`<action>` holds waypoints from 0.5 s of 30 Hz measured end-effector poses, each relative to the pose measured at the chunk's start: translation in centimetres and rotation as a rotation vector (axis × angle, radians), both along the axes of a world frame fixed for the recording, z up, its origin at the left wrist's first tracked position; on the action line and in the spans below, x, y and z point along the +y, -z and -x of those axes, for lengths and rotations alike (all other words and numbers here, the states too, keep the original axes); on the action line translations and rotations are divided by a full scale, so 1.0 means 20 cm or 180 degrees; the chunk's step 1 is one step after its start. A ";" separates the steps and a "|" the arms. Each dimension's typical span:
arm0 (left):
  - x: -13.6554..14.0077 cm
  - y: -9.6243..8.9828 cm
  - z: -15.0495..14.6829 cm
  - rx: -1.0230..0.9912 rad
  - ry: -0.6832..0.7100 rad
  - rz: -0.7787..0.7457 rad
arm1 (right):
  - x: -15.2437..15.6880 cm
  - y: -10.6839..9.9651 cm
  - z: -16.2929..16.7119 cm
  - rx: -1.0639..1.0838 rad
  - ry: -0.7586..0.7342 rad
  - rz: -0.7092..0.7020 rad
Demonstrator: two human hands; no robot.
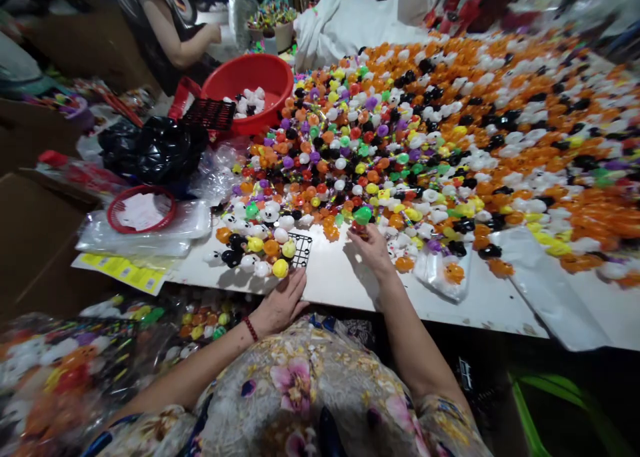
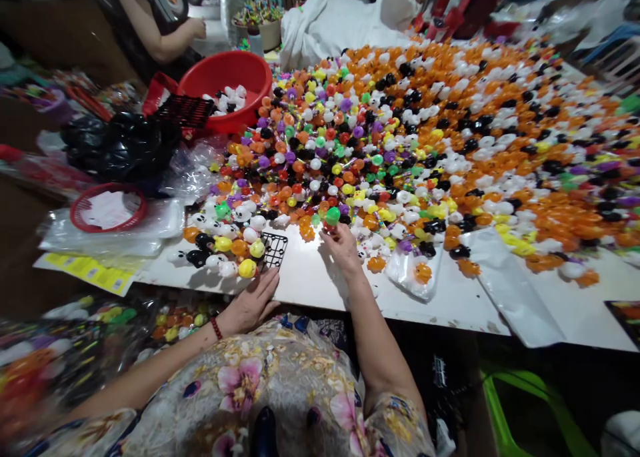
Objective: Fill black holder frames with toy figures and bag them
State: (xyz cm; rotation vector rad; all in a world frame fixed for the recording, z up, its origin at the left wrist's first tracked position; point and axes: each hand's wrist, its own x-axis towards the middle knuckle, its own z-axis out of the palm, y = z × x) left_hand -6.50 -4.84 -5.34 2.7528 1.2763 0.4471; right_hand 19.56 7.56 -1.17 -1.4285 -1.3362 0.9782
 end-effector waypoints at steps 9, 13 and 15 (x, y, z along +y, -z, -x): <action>0.01 0.01 0.01 -0.0234 -0.0012 0.0013 | -0.12 0.11 0.51 0.0974 -0.0595 0.0525; 0.01 0.01 0.01 -0.0166 -0.0018 -0.0098 | -0.09 0.11 0.60 0.0329 -0.0831 0.0208; 0.01 0.01 0.01 -0.0144 -0.0001 -0.0135 | -0.08 0.08 0.58 -0.0156 -0.0996 -0.0031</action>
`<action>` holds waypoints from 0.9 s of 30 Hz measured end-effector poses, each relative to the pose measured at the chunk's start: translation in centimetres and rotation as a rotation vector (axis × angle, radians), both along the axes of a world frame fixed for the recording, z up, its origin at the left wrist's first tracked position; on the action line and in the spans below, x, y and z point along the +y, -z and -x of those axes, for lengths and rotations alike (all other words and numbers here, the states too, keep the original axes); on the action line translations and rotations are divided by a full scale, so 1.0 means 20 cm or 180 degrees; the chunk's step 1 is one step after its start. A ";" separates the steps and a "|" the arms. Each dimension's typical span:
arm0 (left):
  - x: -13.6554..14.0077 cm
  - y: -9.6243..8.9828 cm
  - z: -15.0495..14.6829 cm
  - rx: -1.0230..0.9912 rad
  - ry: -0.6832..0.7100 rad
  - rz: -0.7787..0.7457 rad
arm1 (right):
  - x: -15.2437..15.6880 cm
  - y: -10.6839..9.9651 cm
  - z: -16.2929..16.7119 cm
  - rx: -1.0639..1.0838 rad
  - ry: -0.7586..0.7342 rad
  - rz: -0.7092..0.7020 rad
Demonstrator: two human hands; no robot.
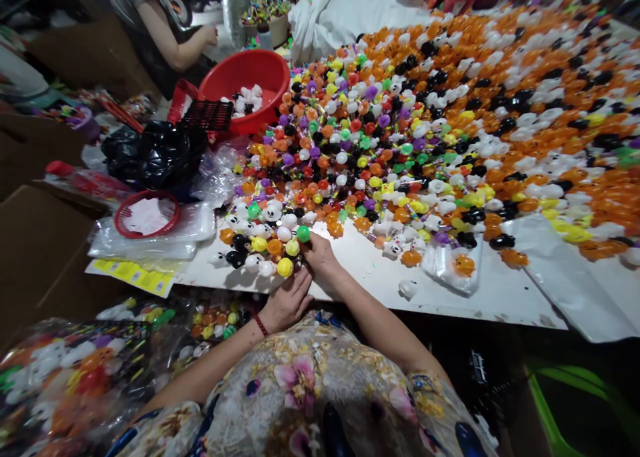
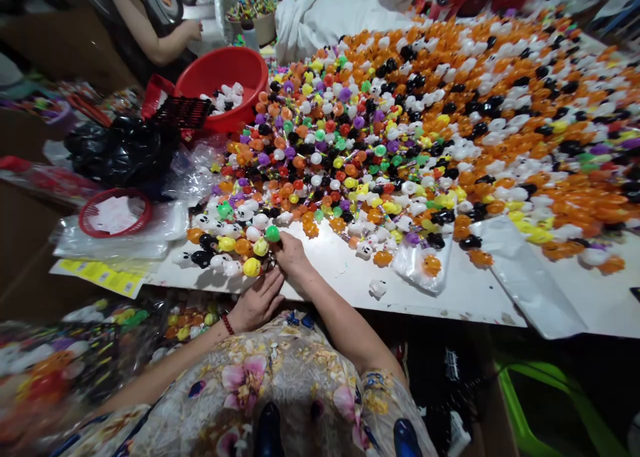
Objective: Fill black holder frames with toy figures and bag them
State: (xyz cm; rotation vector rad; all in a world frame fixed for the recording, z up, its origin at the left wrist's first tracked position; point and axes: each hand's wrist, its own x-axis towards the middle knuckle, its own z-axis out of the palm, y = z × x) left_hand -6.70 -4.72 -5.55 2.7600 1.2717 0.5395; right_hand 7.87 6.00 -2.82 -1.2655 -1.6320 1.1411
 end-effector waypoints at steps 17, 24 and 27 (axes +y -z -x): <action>0.01 -0.02 -0.03 -0.0329 -0.0053 -0.0597 | -0.09 -0.09 -0.14 -0.1378 0.0121 -0.0295; 0.03 -0.04 0.03 -0.0762 0.0203 -0.0543 | -0.16 -0.23 -0.52 -0.3394 0.1123 0.0580; 0.02 -0.05 0.07 -0.0918 0.0287 -0.0503 | -0.20 -0.24 -0.56 -0.3552 0.0995 0.0438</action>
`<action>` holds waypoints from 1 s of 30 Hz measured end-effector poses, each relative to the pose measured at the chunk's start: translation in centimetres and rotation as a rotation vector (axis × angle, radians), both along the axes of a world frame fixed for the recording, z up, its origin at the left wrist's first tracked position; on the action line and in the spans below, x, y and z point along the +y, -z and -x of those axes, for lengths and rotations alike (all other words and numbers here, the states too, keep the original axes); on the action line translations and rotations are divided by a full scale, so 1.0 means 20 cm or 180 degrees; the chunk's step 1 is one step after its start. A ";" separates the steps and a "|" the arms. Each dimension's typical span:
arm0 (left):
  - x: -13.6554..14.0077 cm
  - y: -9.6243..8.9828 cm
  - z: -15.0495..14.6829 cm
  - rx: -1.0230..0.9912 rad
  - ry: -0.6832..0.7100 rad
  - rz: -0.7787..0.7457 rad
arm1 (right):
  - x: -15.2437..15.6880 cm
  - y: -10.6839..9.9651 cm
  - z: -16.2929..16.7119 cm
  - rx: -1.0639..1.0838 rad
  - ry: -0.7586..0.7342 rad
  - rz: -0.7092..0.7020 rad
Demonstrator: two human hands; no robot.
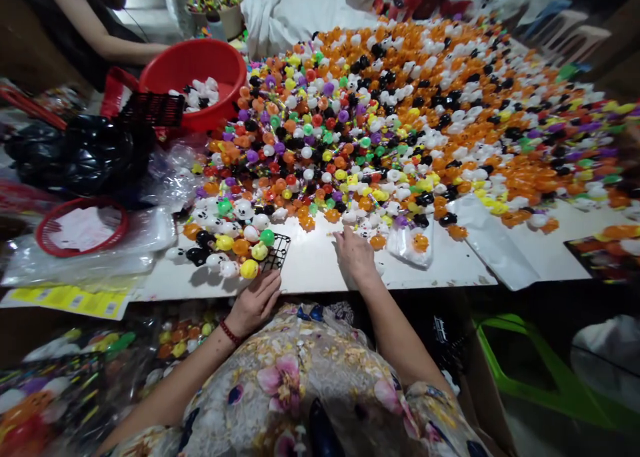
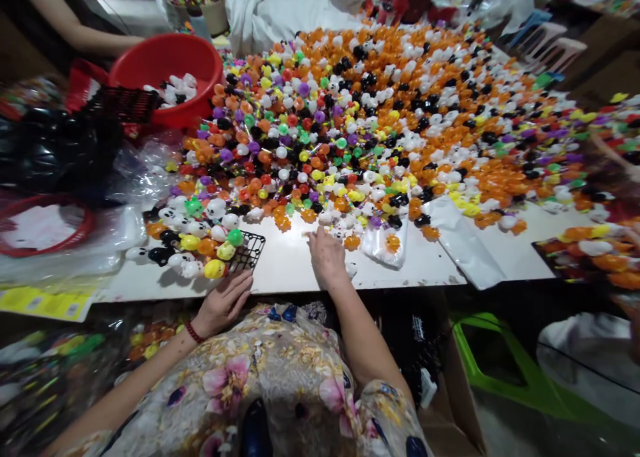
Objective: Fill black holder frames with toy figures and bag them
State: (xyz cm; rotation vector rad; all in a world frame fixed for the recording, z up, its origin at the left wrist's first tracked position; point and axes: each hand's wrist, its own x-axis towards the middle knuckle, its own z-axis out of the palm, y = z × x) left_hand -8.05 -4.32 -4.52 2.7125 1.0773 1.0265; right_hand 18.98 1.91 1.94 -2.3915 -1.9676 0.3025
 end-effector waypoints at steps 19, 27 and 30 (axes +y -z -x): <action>-0.02 -0.02 -0.01 0.0061 -0.0272 0.0122 | 0.24 0.18 0.52 0.3480 -0.0458 -0.0672; -0.02 0.02 0.00 -0.0009 -0.0211 0.0185 | 0.31 0.17 0.53 0.2373 -0.1000 -0.0489; -0.02 0.04 0.01 -0.0019 -0.0215 0.0213 | 0.31 0.16 0.53 0.2140 -0.1161 -0.0381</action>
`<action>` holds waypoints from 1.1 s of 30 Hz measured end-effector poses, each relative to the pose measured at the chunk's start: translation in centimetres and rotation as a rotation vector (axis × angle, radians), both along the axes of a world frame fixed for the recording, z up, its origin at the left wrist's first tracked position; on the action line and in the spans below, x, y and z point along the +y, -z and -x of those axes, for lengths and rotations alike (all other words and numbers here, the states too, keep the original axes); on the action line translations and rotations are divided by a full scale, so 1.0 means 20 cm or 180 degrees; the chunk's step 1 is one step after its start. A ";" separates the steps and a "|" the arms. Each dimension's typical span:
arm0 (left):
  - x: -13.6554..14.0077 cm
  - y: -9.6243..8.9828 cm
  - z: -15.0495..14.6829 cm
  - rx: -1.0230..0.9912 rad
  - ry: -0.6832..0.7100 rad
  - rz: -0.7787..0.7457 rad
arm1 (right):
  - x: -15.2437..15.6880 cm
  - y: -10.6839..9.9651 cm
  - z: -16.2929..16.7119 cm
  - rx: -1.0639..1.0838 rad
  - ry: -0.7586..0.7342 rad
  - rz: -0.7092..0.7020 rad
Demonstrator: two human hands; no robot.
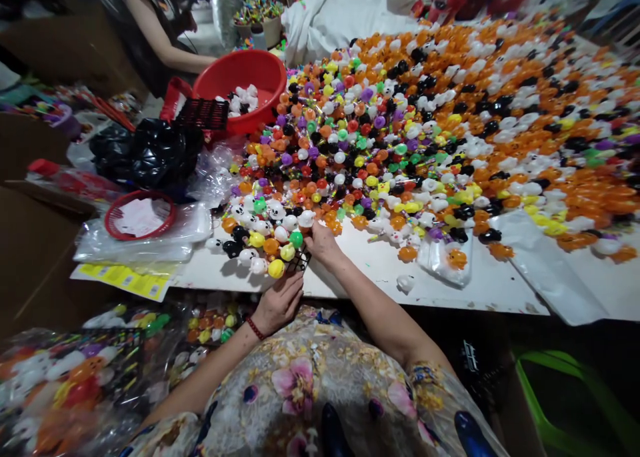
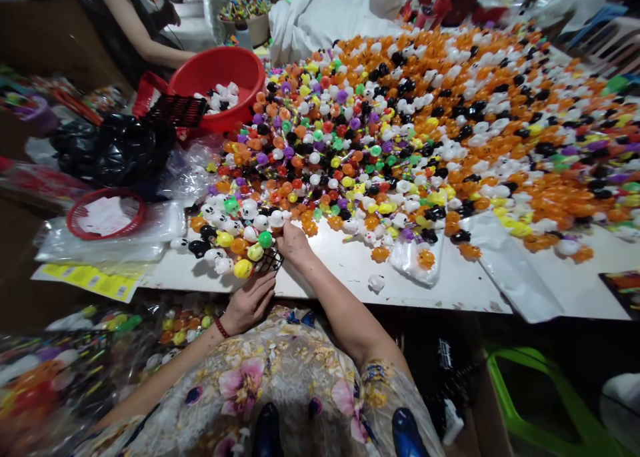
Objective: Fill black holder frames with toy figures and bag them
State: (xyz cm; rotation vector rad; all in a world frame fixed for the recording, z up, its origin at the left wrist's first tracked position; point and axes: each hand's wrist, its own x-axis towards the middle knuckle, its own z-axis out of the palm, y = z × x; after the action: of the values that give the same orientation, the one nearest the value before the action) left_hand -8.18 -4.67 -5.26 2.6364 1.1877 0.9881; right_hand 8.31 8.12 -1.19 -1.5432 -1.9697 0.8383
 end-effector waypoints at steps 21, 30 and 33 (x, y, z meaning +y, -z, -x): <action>0.01 -0.04 -0.04 0.0202 -0.0117 -0.0392 | -0.04 -0.05 0.05 -0.0237 -0.0064 0.0104; 0.05 -0.01 -0.09 0.0280 -0.0185 -0.0149 | -0.23 -0.10 -0.43 -0.0904 0.1166 -0.0345; 0.09 0.01 -0.12 0.0296 -0.0225 -0.0167 | -0.27 -0.10 -0.59 -0.1502 0.1537 -0.0140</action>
State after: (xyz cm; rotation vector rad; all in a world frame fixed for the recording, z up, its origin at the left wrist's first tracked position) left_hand -5.69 -2.90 -5.55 2.7263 1.3003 0.9292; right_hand 20.02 2.76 0.89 -2.2132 -1.7560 0.2427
